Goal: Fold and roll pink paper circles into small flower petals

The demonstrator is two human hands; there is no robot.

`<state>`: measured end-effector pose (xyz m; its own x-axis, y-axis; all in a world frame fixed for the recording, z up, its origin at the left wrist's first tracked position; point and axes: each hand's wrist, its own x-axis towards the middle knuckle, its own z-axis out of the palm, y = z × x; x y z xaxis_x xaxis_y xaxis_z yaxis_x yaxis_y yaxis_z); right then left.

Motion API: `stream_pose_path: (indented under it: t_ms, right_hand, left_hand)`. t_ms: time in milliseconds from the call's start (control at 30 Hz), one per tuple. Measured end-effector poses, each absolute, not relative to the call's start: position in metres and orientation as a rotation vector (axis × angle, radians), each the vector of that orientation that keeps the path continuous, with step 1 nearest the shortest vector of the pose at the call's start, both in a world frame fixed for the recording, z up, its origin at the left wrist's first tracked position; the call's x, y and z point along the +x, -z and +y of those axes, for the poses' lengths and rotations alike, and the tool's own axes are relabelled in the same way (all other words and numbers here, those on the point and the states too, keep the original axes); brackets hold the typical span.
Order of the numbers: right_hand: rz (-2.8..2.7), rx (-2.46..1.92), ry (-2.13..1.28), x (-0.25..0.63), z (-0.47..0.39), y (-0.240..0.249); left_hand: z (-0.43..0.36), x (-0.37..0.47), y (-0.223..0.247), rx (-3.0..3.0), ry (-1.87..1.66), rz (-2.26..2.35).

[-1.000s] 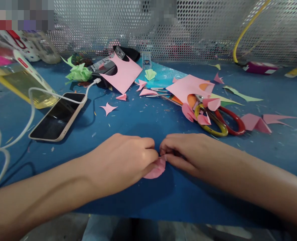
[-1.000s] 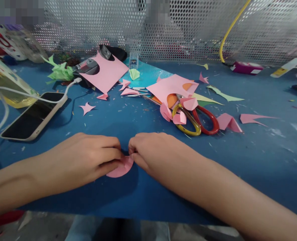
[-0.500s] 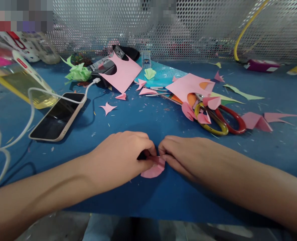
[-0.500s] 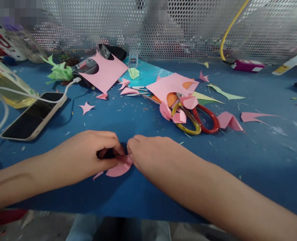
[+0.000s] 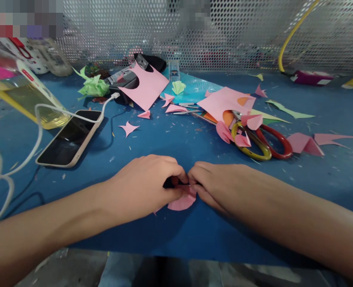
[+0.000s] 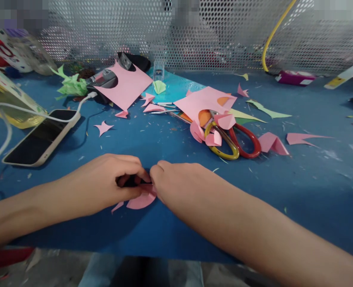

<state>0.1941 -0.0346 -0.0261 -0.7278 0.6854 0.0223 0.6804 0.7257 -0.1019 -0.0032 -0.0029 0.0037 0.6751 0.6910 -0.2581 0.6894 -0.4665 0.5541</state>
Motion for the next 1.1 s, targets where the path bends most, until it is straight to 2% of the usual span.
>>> stream_pose_path:
  t_ms: [167, 600, 933, 1100]
  right_hand:
    - [-2.866, -1.124, -0.185, 0.194, -0.033, 0.024]
    - [-2.797, -1.175, -0.636, 0.189, -0.023, 0.006]
    - [-2.839, -1.276, -0.612, 0.187, -0.026, 0.009]
    - [-2.894, -1.110, -0.462, 0.192, -0.027, 0.010]
  left_hand:
    - [-0.002, -0.004, -0.002, 2.249, -0.004, 1.036]
    - [-0.002, -0.002, -0.005, 2.238, 0.017, 1.028]
    - [-0.001, -0.003, -0.006, 2.262, 0.017, 1.008]
    - [-0.002, -0.006, 0.000, 2.312, -0.045, 0.961]
